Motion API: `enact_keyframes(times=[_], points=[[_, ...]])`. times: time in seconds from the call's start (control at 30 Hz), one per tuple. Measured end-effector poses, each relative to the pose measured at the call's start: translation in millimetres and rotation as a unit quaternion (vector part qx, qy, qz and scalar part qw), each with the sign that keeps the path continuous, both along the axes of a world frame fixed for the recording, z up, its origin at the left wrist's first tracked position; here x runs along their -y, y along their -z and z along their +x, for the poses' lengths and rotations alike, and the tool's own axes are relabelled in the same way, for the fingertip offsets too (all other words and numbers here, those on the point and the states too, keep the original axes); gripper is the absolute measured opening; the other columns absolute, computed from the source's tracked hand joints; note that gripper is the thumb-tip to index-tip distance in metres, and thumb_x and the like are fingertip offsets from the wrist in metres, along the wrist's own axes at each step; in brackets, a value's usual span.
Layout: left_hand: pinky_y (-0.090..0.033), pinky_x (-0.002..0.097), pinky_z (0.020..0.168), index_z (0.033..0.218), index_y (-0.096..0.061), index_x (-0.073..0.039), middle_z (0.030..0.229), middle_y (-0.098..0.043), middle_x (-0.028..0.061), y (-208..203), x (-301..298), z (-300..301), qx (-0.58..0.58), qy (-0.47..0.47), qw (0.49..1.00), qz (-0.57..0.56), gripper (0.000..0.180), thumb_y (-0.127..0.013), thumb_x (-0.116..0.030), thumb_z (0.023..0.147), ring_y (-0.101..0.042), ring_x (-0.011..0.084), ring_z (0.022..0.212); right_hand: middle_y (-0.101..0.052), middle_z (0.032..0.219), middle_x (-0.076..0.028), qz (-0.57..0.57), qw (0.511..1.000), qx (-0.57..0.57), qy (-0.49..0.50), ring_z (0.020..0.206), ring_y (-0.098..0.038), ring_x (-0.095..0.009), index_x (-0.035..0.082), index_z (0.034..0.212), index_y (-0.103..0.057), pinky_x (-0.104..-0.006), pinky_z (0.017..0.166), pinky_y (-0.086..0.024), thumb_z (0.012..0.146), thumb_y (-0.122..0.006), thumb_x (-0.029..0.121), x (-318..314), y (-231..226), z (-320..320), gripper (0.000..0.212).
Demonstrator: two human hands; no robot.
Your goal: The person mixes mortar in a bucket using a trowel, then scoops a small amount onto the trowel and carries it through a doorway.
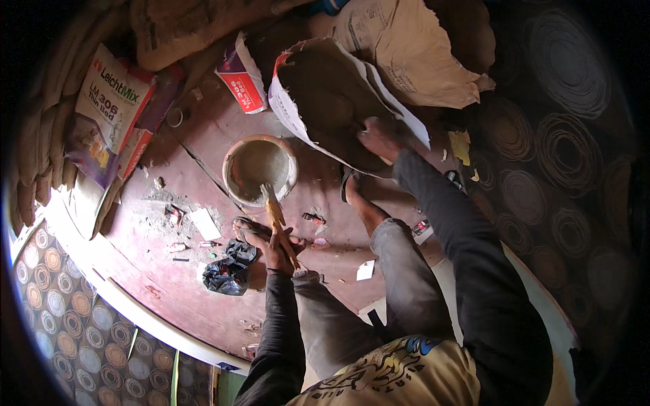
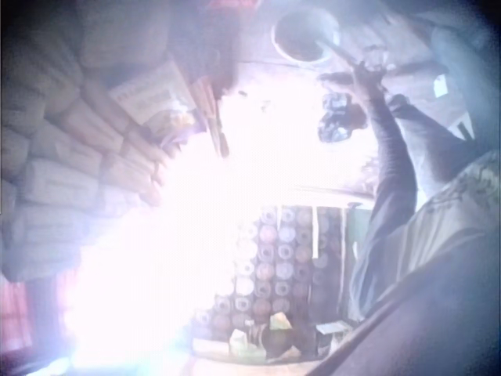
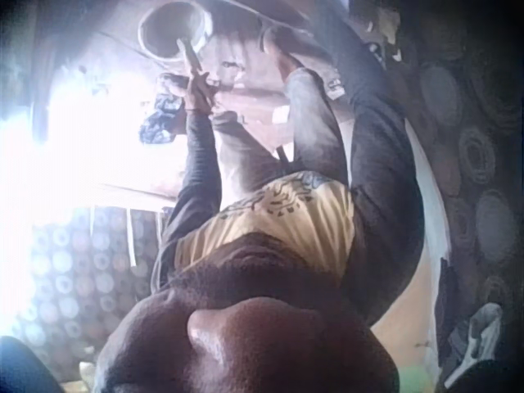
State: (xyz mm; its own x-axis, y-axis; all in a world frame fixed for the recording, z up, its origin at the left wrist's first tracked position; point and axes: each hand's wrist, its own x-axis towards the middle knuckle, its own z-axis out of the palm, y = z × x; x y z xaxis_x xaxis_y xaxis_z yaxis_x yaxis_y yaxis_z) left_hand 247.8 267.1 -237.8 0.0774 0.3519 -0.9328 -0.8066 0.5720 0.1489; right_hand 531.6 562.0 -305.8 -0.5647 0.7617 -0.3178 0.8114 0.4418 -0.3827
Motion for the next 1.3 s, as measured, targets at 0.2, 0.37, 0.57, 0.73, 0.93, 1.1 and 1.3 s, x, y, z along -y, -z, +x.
enact_keyframes(times=[0.2,0.37,0.57,0.73,0.93,1.1,1.3], points=[[-0.054,0.0384,0.073,0.124,-0.04,0.01,0.074,-0.061,0.0112,3,-2,-28,-0.028,-0.012,0.999,0.019,0.056,-0.034,-0.038,0.096,-0.064,0.0278,0.071,-0.055,0.069,-0.004,-0.287,0.907,-0.072,0.299,0.054,-0.053,-0.01,0.003,0.09,-0.061,-0.0263,0.046,-0.044,0.085,-0.06,0.031,-3,-144,-36,0.028],[-0.054,0.0387,0.074,0.122,-0.04,0.01,0.073,-0.062,0.0123,9,0,-28,0.01,-0.052,0.998,0.04,0.055,-0.037,-0.038,0.095,-0.064,0.0285,0.071,-0.056,0.069,-0.004,-0.293,0.886,-0.147,0.328,0.052,-0.051,-0.008,0.001,0.093,-0.058,-0.0244,0.043,-0.041,0.085,-0.059,0.031,0,-171,-29,0.03],[-0.054,0.0409,0.068,0.115,-0.046,0.008,0.07,-0.061,0.0146,4,-1,-38,0.009,-0.086,0.996,0.021,0.048,-0.037,-0.036,0.096,-0.063,0.0298,0.066,-0.053,0.069,-0.002,-0.277,0.886,-0.165,0.332,0.053,-0.05,-0.007,0.001,0.092,-0.057,-0.0229,0.044,-0.04,0.087,-0.058,0.031,26,-211,-37,0.031],[-0.054,0.0416,0.068,0.114,-0.046,0.006,0.07,-0.061,0.0146,13,7,-40,0.035,-0.11,0.993,0.033,0.048,-0.035,-0.037,0.096,-0.064,0.0318,0.068,-0.054,0.071,-0.001,-0.263,0.892,-0.161,0.331,0.056,-0.051,-0.006,0.001,0.1,-0.058,-0.0223,0.047,-0.042,0.088,-0.057,0.028,57,-260,-61,0.029],[-0.054,0.0387,0.064,0.114,-0.046,0.005,0.071,-0.062,0.0162,32,30,-44,0.031,-0.115,0.992,0.03,0.05,-0.037,-0.041,0.096,-0.065,0.0302,0.066,-0.058,0.078,-0.003,-0.331,0.89,-0.14,0.281,0.059,-0.055,-0.007,0.002,0.105,-0.058,-0.0219,0.05,-0.045,0.089,-0.055,0.025,97,-267,-124,0.029],[-0.055,0.0389,0.064,0.114,-0.045,0.009,0.07,-0.061,0.014,32,41,-60,0.028,-0.12,0.992,0.03,0.053,-0.038,-0.04,0.096,-0.065,0.0298,0.065,-0.057,0.075,-0.003,-0.404,0.878,-0.122,0.227,0.056,-0.054,-0.007,0.002,0.1,-0.059,-0.0229,0.047,-0.045,0.088,-0.056,0.026,130,-193,-169,0.027],[-0.054,0.0369,0.06,0.117,-0.044,0.012,0.07,-0.061,0.0167,49,52,-70,0.041,-0.12,0.992,0.026,0.059,-0.038,-0.042,0.096,-0.064,0.03,0.063,-0.056,0.069,-0.003,-0.416,0.884,0.012,0.213,0.054,-0.053,-0.009,0.002,0.091,-0.062,-0.0241,0.045,-0.043,0.085,-0.058,0.025,146,-49,-212,0.025]])
